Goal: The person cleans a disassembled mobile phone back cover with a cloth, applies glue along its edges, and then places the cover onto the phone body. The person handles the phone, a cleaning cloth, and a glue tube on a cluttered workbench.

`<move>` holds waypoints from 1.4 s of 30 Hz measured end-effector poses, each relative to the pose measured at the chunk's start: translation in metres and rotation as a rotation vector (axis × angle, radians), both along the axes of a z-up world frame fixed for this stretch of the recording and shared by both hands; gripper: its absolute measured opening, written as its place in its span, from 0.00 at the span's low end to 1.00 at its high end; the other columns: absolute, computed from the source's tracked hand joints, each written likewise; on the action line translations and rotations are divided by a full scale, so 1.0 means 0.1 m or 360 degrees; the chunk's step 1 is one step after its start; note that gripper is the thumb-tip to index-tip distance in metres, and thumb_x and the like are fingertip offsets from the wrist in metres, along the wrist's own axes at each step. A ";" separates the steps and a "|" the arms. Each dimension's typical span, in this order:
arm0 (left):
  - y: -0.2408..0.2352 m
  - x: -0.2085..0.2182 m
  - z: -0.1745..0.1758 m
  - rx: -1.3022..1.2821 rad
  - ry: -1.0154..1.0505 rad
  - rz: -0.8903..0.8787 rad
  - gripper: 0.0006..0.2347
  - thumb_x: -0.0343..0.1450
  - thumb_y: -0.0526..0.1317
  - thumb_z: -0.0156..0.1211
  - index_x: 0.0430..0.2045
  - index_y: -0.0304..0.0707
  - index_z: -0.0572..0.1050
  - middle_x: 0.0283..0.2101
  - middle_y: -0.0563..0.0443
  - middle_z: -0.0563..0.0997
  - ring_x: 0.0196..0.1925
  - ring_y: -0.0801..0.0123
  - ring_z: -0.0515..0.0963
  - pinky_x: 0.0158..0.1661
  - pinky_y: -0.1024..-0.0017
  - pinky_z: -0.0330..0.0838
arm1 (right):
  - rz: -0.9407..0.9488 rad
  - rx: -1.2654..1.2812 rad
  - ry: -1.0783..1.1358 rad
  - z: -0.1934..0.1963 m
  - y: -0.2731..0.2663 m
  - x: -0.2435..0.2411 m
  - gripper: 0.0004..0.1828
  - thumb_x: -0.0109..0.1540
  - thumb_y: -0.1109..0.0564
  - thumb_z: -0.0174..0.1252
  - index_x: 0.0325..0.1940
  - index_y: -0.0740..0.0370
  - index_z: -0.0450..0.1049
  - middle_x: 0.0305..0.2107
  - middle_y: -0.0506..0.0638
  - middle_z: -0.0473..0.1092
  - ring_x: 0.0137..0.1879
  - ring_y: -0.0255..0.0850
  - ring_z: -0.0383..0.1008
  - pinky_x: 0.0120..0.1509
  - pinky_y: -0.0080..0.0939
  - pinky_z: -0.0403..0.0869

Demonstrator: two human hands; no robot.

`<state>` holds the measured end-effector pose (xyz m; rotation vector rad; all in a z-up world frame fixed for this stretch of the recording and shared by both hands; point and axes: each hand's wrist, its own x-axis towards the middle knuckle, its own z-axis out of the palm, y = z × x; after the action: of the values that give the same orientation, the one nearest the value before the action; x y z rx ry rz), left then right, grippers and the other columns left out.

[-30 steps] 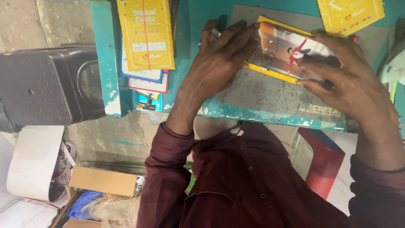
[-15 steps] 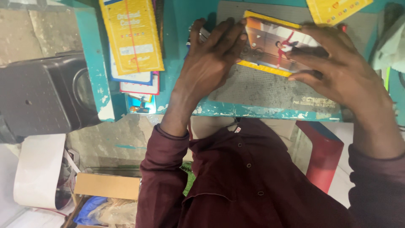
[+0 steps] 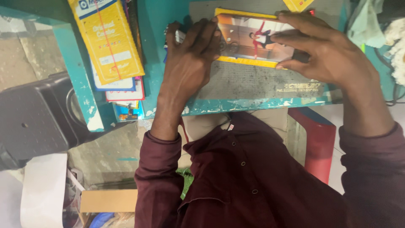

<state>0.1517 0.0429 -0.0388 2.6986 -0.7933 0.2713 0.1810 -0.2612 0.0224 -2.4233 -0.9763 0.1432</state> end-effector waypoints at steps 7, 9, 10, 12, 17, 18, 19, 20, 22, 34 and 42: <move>0.00 0.00 -0.01 0.0022 0.0025 0.0002 0.16 0.73 0.39 0.65 0.55 0.33 0.78 0.67 0.48 0.73 0.68 0.59 0.70 0.63 0.38 0.55 | -0.0232 0.0032 0.0206 -0.06 -0.14 -0.07 0.39 0.50 0.54 0.72 0.65 0.64 0.72 0.66 0.52 0.67 0.65 0.53 0.71 0.67 0.49 0.73; 0.00 -0.02 -0.01 0.0001 0.0035 -0.0004 0.16 0.74 0.39 0.64 0.56 0.34 0.78 0.68 0.48 0.73 0.68 0.60 0.70 0.63 0.38 0.55 | -0.0157 0.0079 0.0083 -0.11 -0.17 -0.07 0.41 0.49 0.53 0.73 0.65 0.67 0.72 0.65 0.52 0.67 0.65 0.54 0.72 0.68 0.50 0.73; 0.00 -0.03 -0.01 0.0007 0.0038 -0.0002 0.17 0.74 0.39 0.64 0.56 0.33 0.78 0.68 0.48 0.73 0.68 0.59 0.70 0.63 0.38 0.55 | -0.0166 0.0092 0.0124 -0.12 -0.18 -0.07 0.38 0.51 0.52 0.72 0.65 0.65 0.73 0.67 0.51 0.67 0.67 0.53 0.71 0.70 0.49 0.73; 0.00 -0.03 0.00 0.0022 0.0035 0.0008 0.17 0.74 0.39 0.64 0.56 0.32 0.78 0.68 0.48 0.73 0.68 0.59 0.70 0.64 0.38 0.55 | -0.0176 0.0123 0.0196 -0.13 -0.19 -0.05 0.34 0.56 0.50 0.71 0.64 0.63 0.74 0.70 0.50 0.67 0.71 0.51 0.71 0.75 0.47 0.72; -0.02 -0.01 0.02 0.0021 0.0017 0.0000 0.17 0.73 0.40 0.65 0.56 0.32 0.78 0.67 0.48 0.73 0.68 0.59 0.70 0.64 0.41 0.56 | -0.0049 -0.0007 0.0004 -0.10 -0.22 -0.08 0.28 0.53 0.49 0.69 0.52 0.70 0.77 0.64 0.60 0.69 0.69 0.57 0.68 0.73 0.51 0.66; -0.02 0.00 0.03 0.0017 0.0015 -0.0005 0.17 0.73 0.40 0.65 0.56 0.32 0.78 0.68 0.47 0.73 0.68 0.59 0.70 0.63 0.42 0.56 | -0.0055 -0.0032 -0.0002 -0.10 -0.21 -0.08 0.29 0.53 0.49 0.68 0.51 0.71 0.77 0.63 0.61 0.69 0.68 0.56 0.68 0.74 0.51 0.66; -0.01 0.00 0.04 0.0005 0.0042 -0.0010 0.18 0.72 0.41 0.66 0.55 0.32 0.78 0.67 0.47 0.73 0.68 0.59 0.70 0.63 0.42 0.56 | -0.0066 -0.0055 -0.0034 -0.11 -0.20 -0.08 0.25 0.56 0.51 0.69 0.52 0.69 0.78 0.64 0.59 0.70 0.69 0.54 0.69 0.76 0.51 0.66; -0.01 0.00 0.05 -0.0009 0.0067 -0.0015 0.18 0.71 0.42 0.67 0.54 0.31 0.78 0.66 0.46 0.73 0.67 0.58 0.70 0.62 0.42 0.57 | -0.0076 -0.0079 -0.0069 -0.13 -0.19 -0.08 0.21 0.60 0.52 0.69 0.52 0.68 0.79 0.64 0.57 0.70 0.69 0.51 0.70 0.79 0.51 0.66; -0.02 0.01 0.07 -0.0017 0.0091 -0.0014 0.19 0.70 0.43 0.68 0.53 0.31 0.78 0.65 0.47 0.74 0.66 0.59 0.71 0.61 0.43 0.57 | -0.0100 -0.0073 -0.0076 -0.14 -0.17 -0.07 0.17 0.63 0.54 0.69 0.53 0.66 0.79 0.63 0.54 0.71 0.69 0.48 0.71 0.79 0.50 0.67; -0.09 -0.04 -0.02 -0.0074 -0.0045 0.0082 0.19 0.71 0.42 0.70 0.54 0.32 0.78 0.63 0.47 0.75 0.62 0.57 0.72 0.62 0.48 0.60 | -0.0235 0.0004 -0.0073 0.01 0.07 0.05 0.28 0.54 0.60 0.74 0.56 0.67 0.75 0.49 0.59 0.71 0.60 0.57 0.71 0.63 0.54 0.71; -0.19 -0.16 -0.07 -0.0790 -0.0074 0.0357 0.14 0.69 0.36 0.74 0.47 0.40 0.79 0.51 0.48 0.84 0.53 0.59 0.83 0.58 0.63 0.73 | -0.0321 0.0143 -0.0292 0.09 0.17 -0.36 0.28 0.57 0.67 0.72 0.60 0.68 0.72 0.53 0.62 0.62 0.56 0.58 0.70 0.56 0.52 0.73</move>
<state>0.1355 0.0242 -0.0457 2.3092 -0.3673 0.5097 0.1448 -0.2440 0.0310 -2.4660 -0.7896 -0.1933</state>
